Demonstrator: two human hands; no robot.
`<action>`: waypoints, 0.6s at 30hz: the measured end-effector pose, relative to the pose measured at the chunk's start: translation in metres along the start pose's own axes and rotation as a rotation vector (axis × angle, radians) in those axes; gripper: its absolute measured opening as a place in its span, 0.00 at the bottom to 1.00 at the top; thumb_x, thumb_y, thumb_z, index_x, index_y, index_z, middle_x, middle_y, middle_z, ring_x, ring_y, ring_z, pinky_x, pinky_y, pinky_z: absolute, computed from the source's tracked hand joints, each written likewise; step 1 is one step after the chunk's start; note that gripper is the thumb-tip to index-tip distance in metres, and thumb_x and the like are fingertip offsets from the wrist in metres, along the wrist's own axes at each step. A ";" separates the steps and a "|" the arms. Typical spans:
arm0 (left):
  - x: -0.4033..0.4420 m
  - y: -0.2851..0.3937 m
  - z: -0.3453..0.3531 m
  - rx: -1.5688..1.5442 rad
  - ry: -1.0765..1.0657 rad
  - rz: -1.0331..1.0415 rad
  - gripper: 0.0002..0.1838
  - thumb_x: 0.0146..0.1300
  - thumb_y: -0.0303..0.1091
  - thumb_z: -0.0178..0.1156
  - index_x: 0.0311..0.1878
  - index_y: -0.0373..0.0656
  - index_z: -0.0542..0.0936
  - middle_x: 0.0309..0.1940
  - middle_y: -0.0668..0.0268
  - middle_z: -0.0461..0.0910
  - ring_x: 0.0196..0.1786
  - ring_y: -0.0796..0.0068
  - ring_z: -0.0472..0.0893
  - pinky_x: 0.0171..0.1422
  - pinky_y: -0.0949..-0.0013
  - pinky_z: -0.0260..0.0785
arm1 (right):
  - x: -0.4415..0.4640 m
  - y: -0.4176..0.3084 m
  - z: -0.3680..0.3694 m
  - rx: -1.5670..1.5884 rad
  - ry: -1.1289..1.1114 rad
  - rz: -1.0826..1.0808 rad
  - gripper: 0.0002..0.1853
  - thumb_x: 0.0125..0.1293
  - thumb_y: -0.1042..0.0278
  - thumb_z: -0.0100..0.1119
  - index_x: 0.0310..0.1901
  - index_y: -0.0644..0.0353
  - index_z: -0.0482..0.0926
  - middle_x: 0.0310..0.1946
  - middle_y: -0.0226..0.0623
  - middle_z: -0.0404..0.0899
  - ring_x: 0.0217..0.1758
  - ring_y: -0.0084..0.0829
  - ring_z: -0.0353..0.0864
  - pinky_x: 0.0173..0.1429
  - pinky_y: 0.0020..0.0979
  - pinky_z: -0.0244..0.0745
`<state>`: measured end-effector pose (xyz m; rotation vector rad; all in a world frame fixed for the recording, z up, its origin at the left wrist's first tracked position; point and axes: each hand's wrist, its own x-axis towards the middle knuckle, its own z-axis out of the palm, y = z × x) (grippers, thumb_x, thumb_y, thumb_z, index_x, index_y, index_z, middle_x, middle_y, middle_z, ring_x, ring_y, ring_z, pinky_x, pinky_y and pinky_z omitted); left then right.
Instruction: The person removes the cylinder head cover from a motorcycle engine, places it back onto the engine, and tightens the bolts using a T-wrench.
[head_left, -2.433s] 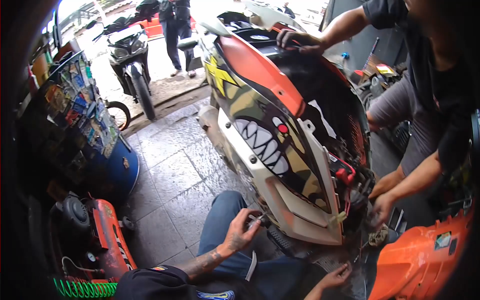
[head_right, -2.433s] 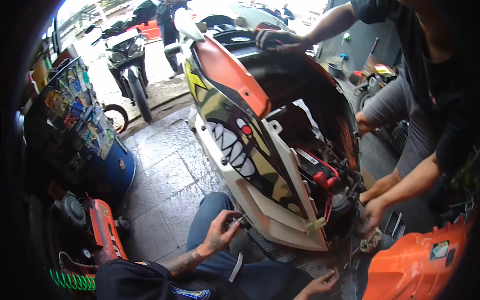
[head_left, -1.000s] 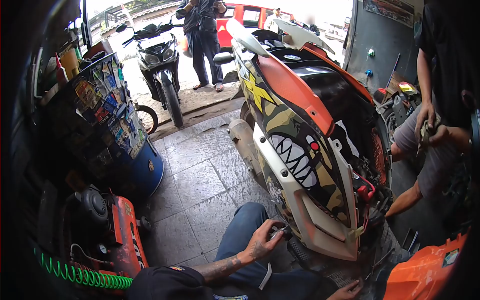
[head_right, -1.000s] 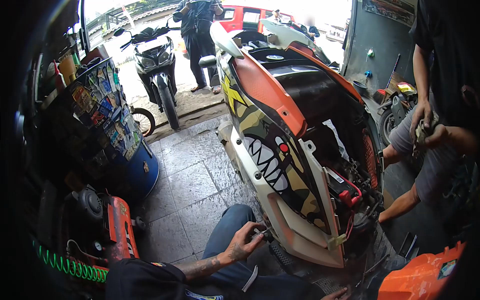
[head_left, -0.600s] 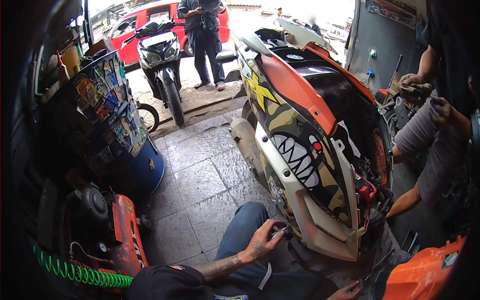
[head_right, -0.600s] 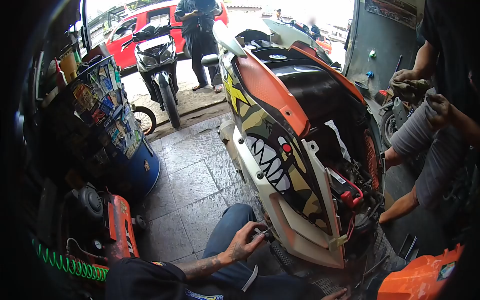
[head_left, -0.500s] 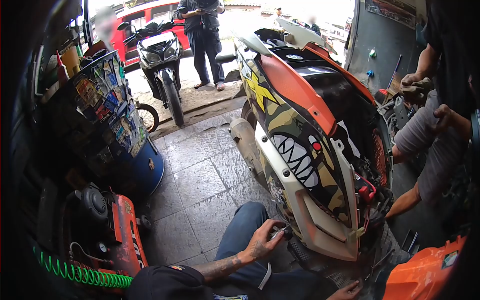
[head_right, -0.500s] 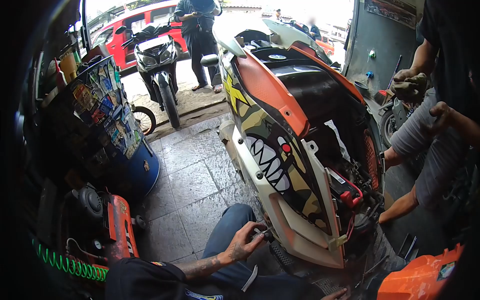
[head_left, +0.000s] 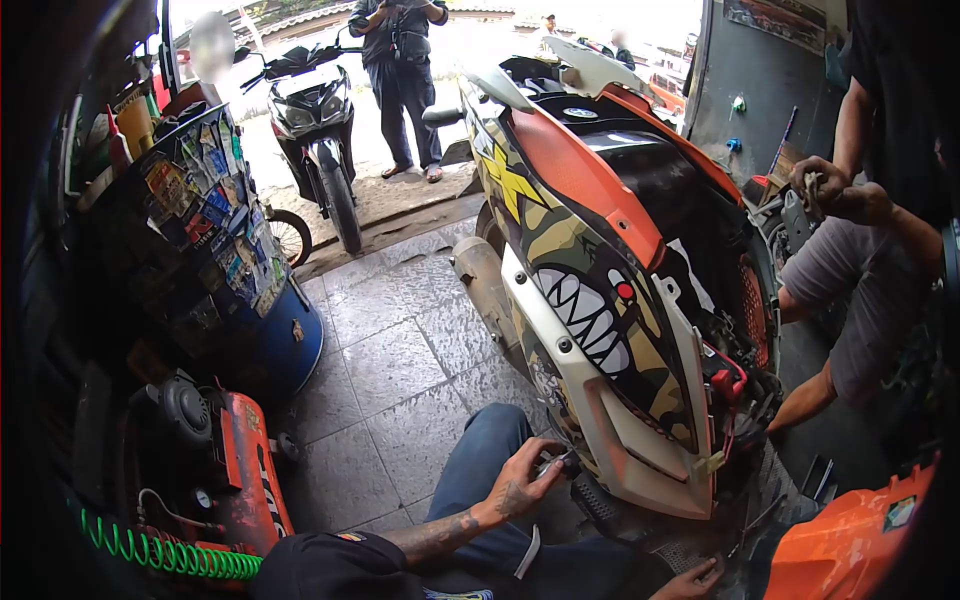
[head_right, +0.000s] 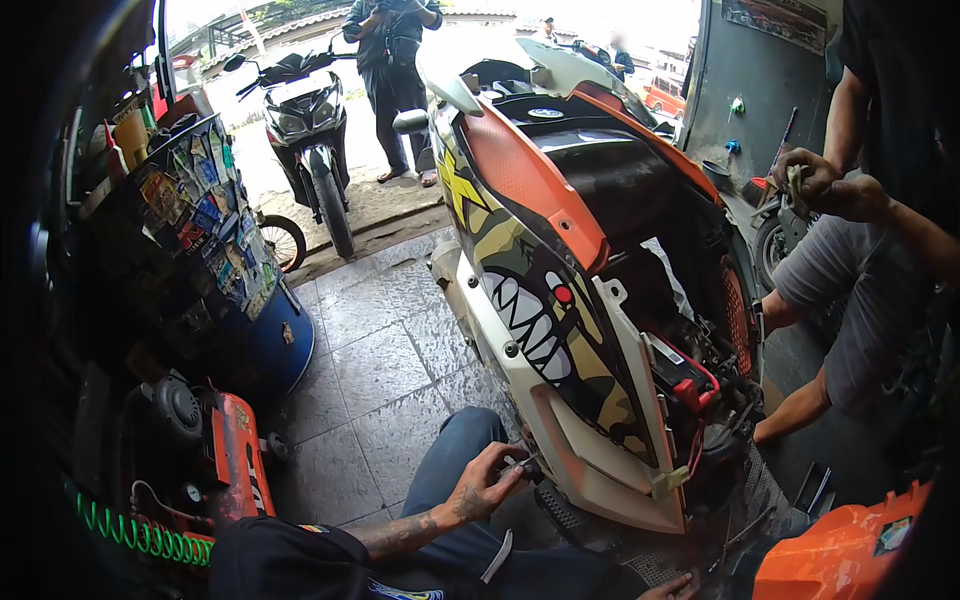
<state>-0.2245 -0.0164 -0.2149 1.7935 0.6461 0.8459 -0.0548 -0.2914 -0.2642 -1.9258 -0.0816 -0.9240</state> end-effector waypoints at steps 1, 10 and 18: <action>-0.001 0.002 -0.002 0.015 0.006 -0.003 0.14 0.64 0.34 0.58 0.50 0.39 0.75 0.43 0.61 0.77 0.37 0.71 0.78 0.41 0.70 0.70 | -0.002 0.001 0.001 -0.004 0.011 0.000 0.13 0.71 0.66 0.51 0.41 0.68 0.80 0.34 0.47 0.81 0.34 0.40 0.80 0.42 0.36 0.75; 0.000 -0.008 0.008 -0.187 0.039 -0.083 0.12 0.59 0.26 0.59 0.46 0.36 0.75 0.38 0.60 0.78 0.36 0.72 0.77 0.42 0.70 0.70 | -0.007 0.047 0.000 0.065 -0.105 0.111 0.11 0.71 0.68 0.48 0.42 0.69 0.76 0.36 0.42 0.78 0.40 0.34 0.78 0.46 0.31 0.72; 0.002 0.003 -0.003 0.102 -0.207 -0.231 0.31 0.55 0.50 0.64 0.55 0.38 0.70 0.39 0.46 0.81 0.45 0.47 0.81 0.48 0.57 0.72 | -0.011 0.057 0.003 0.081 -0.081 0.107 0.10 0.69 0.69 0.50 0.43 0.67 0.76 0.35 0.39 0.78 0.40 0.29 0.77 0.46 0.29 0.72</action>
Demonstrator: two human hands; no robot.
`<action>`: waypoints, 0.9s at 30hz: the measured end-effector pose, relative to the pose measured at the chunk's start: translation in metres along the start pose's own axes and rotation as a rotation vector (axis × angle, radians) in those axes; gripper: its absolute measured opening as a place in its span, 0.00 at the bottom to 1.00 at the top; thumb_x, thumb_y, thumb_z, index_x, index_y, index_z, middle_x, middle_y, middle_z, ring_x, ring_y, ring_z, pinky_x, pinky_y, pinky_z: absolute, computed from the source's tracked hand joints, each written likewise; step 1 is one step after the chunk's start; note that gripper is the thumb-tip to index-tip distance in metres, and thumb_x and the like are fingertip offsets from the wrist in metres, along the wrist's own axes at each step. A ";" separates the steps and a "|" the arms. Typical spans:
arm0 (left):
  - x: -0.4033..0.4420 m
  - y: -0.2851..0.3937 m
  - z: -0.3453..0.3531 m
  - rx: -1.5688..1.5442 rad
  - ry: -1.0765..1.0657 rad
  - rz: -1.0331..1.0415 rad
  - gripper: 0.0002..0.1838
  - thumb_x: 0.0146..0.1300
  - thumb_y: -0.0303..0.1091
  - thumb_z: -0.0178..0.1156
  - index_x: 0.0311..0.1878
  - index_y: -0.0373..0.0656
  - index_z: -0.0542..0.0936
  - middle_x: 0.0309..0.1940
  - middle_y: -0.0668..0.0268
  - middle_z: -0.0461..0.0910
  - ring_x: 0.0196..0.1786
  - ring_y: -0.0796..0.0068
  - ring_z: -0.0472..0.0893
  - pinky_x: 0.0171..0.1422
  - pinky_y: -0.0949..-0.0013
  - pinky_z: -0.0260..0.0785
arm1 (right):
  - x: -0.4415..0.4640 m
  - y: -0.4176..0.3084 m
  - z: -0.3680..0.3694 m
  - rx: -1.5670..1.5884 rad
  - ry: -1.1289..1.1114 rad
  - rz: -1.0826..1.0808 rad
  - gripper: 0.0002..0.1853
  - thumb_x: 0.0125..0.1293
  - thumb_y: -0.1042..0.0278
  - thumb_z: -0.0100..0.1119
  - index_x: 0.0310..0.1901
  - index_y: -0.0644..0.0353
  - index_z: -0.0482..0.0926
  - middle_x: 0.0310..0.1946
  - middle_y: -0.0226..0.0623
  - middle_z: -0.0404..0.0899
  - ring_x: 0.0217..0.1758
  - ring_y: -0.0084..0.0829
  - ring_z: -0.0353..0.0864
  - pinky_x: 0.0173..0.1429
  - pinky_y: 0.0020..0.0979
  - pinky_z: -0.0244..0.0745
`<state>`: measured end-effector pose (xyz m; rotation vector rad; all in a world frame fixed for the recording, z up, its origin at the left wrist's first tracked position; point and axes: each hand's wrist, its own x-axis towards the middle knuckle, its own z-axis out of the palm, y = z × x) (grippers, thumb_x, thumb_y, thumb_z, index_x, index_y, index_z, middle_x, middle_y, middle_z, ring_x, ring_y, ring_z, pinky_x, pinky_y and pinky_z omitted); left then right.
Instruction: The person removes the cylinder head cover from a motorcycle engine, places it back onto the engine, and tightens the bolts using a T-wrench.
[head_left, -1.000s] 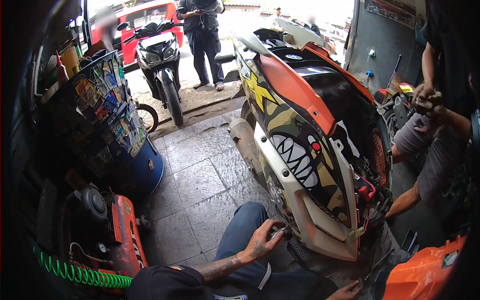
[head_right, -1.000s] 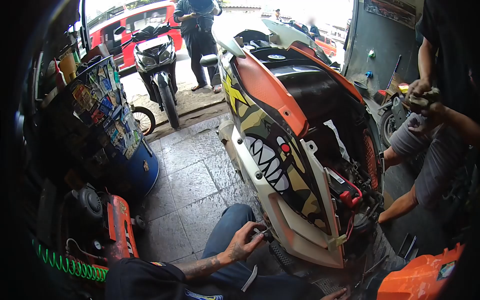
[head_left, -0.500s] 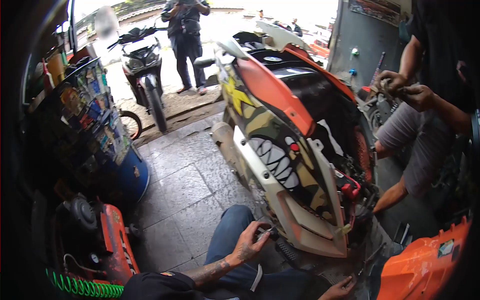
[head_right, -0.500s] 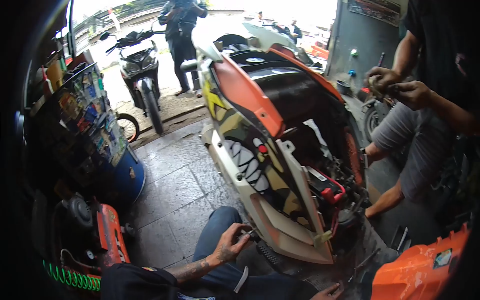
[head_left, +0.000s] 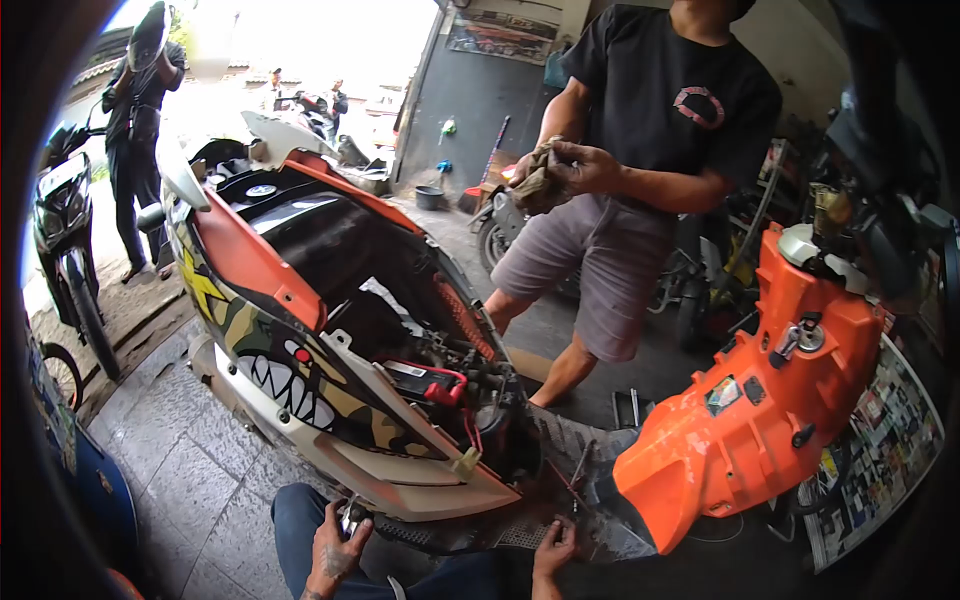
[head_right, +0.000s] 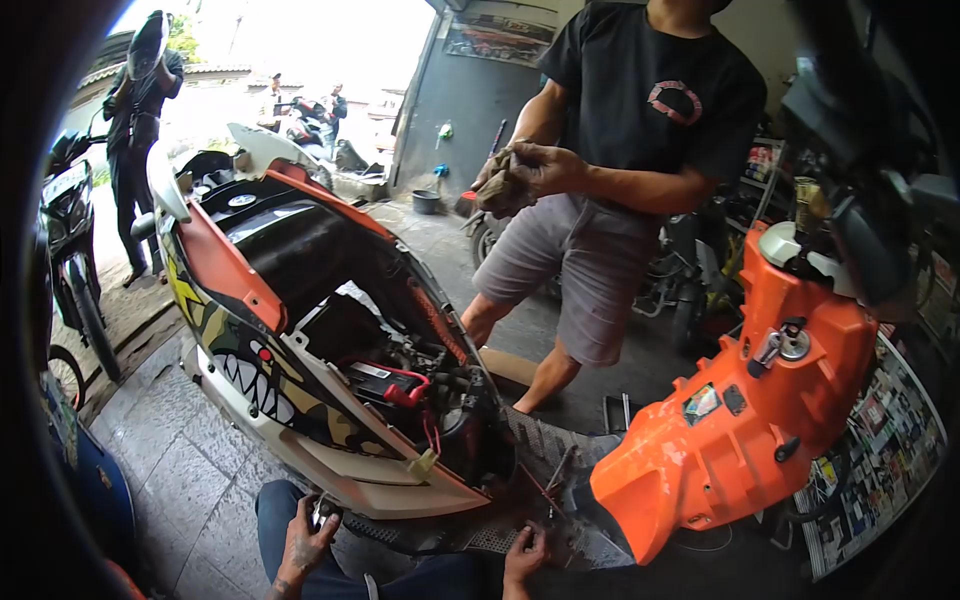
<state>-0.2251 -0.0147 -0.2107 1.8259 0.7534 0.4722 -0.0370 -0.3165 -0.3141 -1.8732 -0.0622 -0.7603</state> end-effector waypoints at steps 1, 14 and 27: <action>0.000 0.004 -0.004 -0.006 -0.016 0.019 0.31 0.55 0.50 0.64 0.55 0.38 0.70 0.39 0.46 0.81 0.45 0.47 0.81 0.48 0.57 0.72 | 0.000 0.004 0.002 -0.005 0.025 -0.004 0.10 0.69 0.69 0.50 0.43 0.67 0.76 0.35 0.39 0.78 0.40 0.29 0.77 0.46 0.29 0.72; 0.002 -0.010 -0.008 0.183 -0.084 0.000 0.26 0.51 0.49 0.67 0.46 0.40 0.72 0.28 0.47 0.81 0.35 0.42 0.80 0.39 0.51 0.71 | 0.004 -0.004 -0.003 -0.026 -0.055 -0.003 0.07 0.67 0.72 0.51 0.42 0.66 0.76 0.35 0.38 0.79 0.39 0.28 0.78 0.45 0.28 0.72; -0.003 -0.006 -0.013 0.209 -0.152 0.031 0.30 0.61 0.59 0.56 0.53 0.42 0.67 0.28 0.48 0.80 0.34 0.43 0.80 0.38 0.49 0.71 | 0.000 -0.044 -0.001 -0.052 0.057 -0.128 0.13 0.70 0.66 0.54 0.42 0.71 0.79 0.34 0.50 0.81 0.34 0.42 0.79 0.42 0.36 0.75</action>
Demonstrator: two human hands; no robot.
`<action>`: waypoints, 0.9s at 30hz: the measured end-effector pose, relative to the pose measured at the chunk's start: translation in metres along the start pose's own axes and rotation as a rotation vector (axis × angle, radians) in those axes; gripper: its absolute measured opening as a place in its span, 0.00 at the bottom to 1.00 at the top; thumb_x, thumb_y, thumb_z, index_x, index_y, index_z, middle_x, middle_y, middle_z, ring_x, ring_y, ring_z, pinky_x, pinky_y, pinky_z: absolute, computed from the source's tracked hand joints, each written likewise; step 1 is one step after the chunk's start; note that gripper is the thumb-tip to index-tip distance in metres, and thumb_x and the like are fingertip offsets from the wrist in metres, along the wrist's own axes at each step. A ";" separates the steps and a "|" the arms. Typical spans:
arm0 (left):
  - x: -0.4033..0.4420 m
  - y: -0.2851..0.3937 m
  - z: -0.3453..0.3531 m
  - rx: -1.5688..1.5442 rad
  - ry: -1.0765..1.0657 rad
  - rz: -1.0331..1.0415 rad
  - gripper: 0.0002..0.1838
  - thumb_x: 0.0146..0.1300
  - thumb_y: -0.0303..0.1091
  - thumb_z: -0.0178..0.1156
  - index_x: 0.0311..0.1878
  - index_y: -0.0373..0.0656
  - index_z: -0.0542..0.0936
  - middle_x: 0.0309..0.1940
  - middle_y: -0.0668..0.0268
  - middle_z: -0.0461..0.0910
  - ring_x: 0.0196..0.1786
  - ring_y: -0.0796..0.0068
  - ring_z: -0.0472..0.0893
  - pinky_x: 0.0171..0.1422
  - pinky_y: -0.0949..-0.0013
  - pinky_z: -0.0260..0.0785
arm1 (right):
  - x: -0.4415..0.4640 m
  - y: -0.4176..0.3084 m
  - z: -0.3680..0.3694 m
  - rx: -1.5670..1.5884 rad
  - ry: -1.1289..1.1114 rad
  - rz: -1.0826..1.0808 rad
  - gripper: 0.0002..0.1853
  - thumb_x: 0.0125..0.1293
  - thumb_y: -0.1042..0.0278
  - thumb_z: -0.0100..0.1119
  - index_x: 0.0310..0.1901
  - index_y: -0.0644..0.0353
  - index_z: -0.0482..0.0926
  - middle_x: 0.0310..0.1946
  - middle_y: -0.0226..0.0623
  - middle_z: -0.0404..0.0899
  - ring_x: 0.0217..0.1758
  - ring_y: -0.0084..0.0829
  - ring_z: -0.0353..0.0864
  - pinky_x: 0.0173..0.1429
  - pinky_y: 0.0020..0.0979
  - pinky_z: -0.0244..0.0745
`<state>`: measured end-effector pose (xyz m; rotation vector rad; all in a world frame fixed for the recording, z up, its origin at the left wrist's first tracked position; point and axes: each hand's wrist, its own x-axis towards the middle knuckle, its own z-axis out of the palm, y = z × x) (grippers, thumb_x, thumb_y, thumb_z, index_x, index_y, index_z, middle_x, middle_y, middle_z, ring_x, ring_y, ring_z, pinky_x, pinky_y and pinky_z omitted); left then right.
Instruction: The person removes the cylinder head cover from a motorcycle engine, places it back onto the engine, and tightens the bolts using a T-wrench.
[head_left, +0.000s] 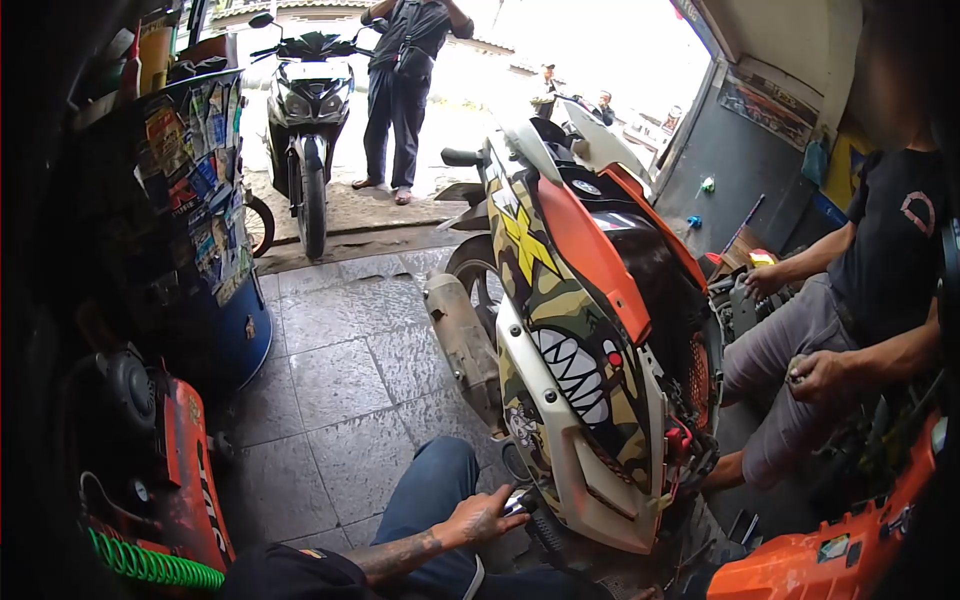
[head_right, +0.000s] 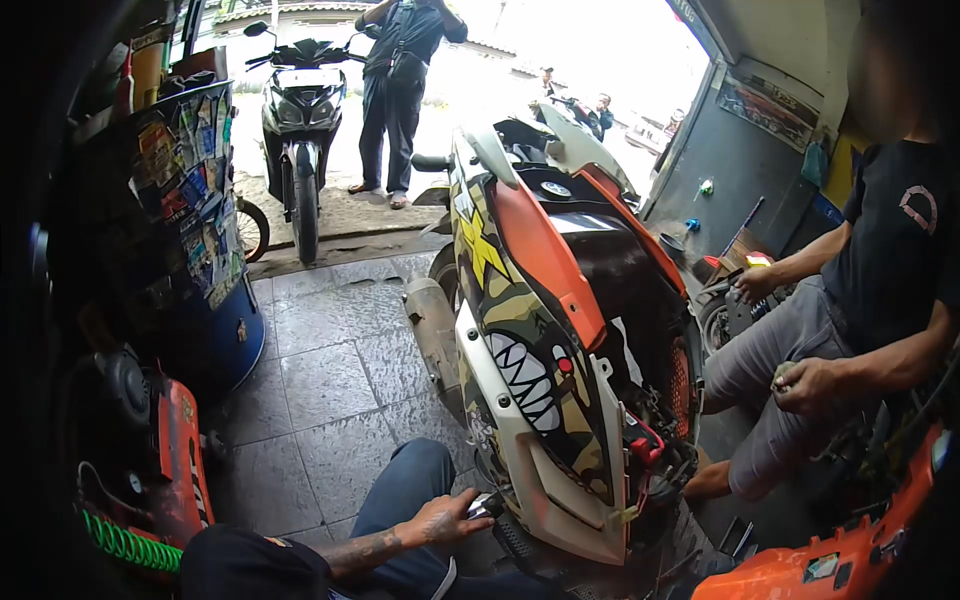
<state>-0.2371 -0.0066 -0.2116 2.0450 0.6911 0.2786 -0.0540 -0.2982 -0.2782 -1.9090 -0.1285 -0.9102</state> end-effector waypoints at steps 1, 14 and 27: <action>0.000 0.000 0.000 0.001 -0.019 0.003 0.30 0.62 0.59 0.56 0.54 0.42 0.67 0.29 0.48 0.80 0.35 0.43 0.80 0.39 0.49 0.71 | 0.000 -0.002 0.000 -0.006 0.012 -0.027 0.13 0.70 0.65 0.54 0.42 0.70 0.80 0.34 0.51 0.81 0.34 0.42 0.79 0.42 0.36 0.75; 0.007 -0.010 0.011 -0.036 0.072 0.039 0.30 0.57 0.53 0.63 0.52 0.39 0.71 0.30 0.46 0.81 0.36 0.45 0.81 0.39 0.53 0.73 | -0.005 0.040 0.003 0.015 -0.042 0.101 0.13 0.71 0.68 0.49 0.44 0.71 0.76 0.36 0.46 0.80 0.38 0.38 0.79 0.42 0.33 0.72; 0.003 0.010 0.006 -0.175 0.082 0.057 0.23 0.56 0.42 0.67 0.47 0.35 0.73 0.30 0.49 0.82 0.34 0.55 0.83 0.36 0.62 0.72 | -0.003 0.039 0.000 -0.039 -0.030 0.074 0.09 0.69 0.70 0.51 0.42 0.66 0.77 0.34 0.40 0.80 0.36 0.32 0.80 0.38 0.30 0.72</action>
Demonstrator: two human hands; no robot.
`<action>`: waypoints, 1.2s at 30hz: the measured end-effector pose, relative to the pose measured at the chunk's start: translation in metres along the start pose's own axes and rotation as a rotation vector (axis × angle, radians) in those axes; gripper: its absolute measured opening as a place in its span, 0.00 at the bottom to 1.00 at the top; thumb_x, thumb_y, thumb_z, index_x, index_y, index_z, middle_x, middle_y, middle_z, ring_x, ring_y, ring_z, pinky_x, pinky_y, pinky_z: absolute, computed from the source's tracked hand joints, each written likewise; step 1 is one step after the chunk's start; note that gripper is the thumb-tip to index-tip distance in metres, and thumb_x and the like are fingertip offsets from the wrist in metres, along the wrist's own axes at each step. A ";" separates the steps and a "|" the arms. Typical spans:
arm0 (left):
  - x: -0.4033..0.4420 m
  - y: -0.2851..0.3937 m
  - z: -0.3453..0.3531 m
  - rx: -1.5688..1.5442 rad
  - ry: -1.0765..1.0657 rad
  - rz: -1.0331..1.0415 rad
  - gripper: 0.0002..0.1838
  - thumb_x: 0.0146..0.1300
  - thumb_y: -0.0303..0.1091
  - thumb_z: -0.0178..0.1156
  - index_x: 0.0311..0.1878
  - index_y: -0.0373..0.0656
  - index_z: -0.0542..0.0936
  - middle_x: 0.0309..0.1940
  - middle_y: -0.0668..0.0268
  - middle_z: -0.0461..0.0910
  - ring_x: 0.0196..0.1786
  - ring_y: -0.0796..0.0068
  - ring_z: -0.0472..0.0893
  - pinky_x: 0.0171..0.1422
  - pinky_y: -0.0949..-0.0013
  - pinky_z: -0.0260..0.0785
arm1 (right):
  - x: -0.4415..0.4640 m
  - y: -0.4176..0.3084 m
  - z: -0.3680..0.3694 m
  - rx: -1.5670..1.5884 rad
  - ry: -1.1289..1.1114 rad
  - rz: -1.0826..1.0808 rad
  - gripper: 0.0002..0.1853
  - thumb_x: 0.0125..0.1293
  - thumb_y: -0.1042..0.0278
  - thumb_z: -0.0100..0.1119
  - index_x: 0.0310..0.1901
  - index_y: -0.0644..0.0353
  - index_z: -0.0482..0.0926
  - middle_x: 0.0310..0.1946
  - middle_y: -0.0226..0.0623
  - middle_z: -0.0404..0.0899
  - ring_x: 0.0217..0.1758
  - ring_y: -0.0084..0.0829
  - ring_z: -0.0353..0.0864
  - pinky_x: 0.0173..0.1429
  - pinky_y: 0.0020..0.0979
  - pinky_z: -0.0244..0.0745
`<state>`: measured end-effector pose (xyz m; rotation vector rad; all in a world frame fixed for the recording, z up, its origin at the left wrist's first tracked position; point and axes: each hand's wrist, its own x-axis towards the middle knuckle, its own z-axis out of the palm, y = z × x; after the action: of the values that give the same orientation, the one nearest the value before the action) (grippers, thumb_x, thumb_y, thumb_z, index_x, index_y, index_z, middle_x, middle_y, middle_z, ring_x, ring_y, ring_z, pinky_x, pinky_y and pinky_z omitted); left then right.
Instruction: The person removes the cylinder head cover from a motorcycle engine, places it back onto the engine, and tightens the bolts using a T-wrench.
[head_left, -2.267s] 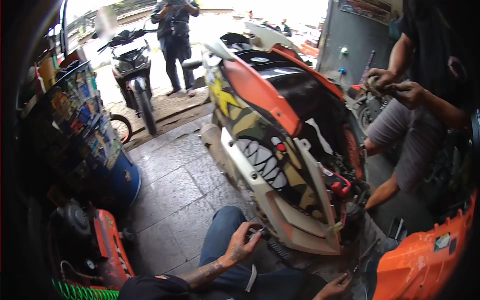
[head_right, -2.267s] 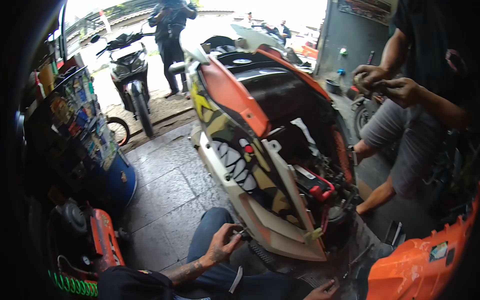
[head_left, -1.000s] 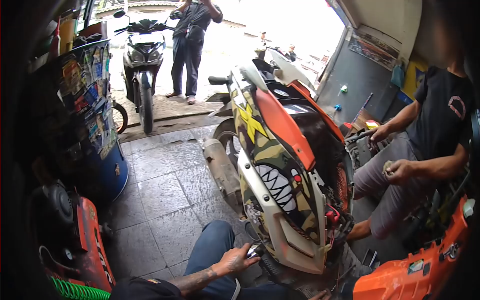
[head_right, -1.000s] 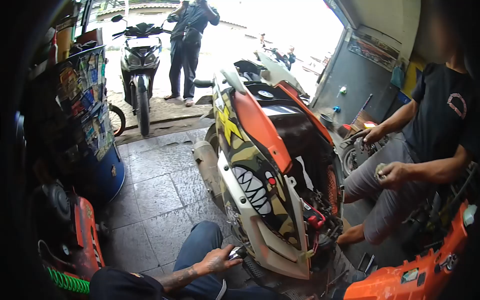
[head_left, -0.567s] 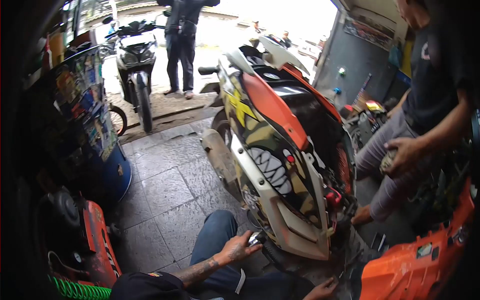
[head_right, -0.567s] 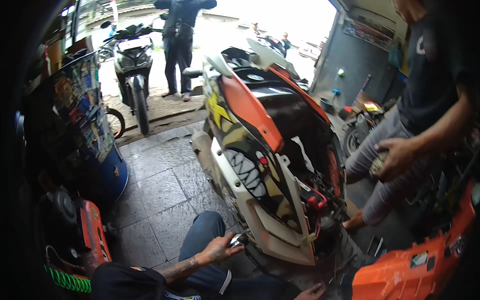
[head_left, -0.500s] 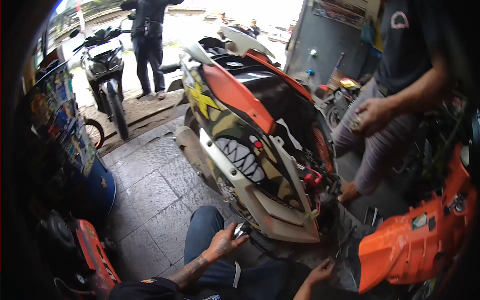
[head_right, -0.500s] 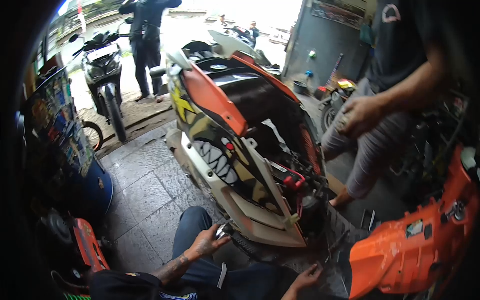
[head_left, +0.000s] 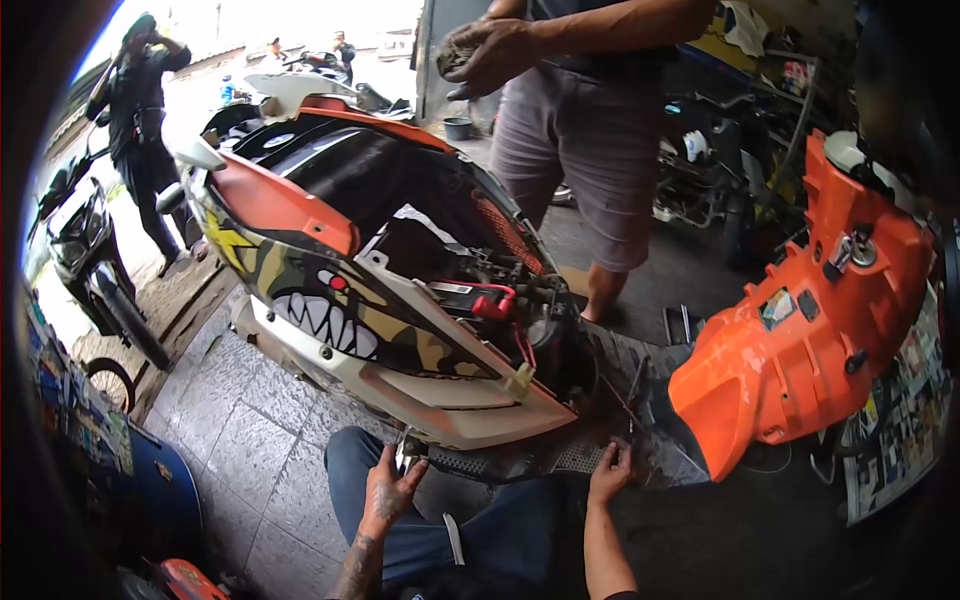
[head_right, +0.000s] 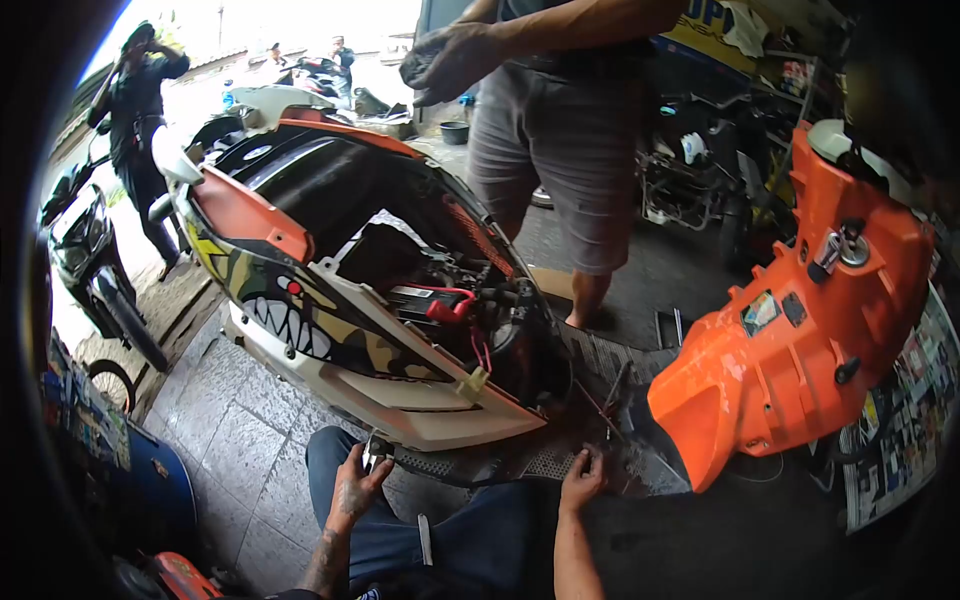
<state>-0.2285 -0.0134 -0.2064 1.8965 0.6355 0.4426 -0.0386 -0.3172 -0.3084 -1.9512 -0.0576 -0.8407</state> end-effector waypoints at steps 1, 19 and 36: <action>0.000 0.004 -0.001 0.012 0.016 -0.004 0.22 0.56 0.41 0.67 0.46 0.35 0.73 0.30 0.49 0.82 0.34 0.56 0.84 0.36 0.62 0.72 | 0.001 0.000 0.001 0.015 -0.028 0.011 0.09 0.69 0.70 0.51 0.42 0.66 0.77 0.34 0.39 0.80 0.37 0.31 0.80 0.41 0.30 0.72; 0.000 0.018 0.005 0.111 0.063 -0.051 0.19 0.58 0.37 0.64 0.46 0.32 0.74 0.27 0.51 0.80 0.28 0.73 0.76 0.37 0.67 0.69 | -0.001 -0.002 -0.001 0.137 0.026 0.055 0.09 0.69 0.71 0.50 0.43 0.67 0.77 0.35 0.35 0.78 0.40 0.30 0.77 0.46 0.28 0.71; 0.009 0.010 0.018 0.283 0.139 -0.223 0.20 0.66 0.46 0.54 0.36 0.32 0.74 0.12 0.63 0.68 0.15 0.77 0.67 0.21 0.68 0.59 | 0.003 0.005 -0.011 0.189 -0.002 0.105 0.14 0.71 0.65 0.45 0.32 0.65 0.77 0.17 0.21 0.62 0.16 0.13 0.54 0.20 0.21 0.48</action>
<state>-0.2084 -0.0240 -0.2038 2.0408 1.0360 0.3561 -0.0406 -0.3290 -0.3076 -1.7619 -0.0340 -0.7372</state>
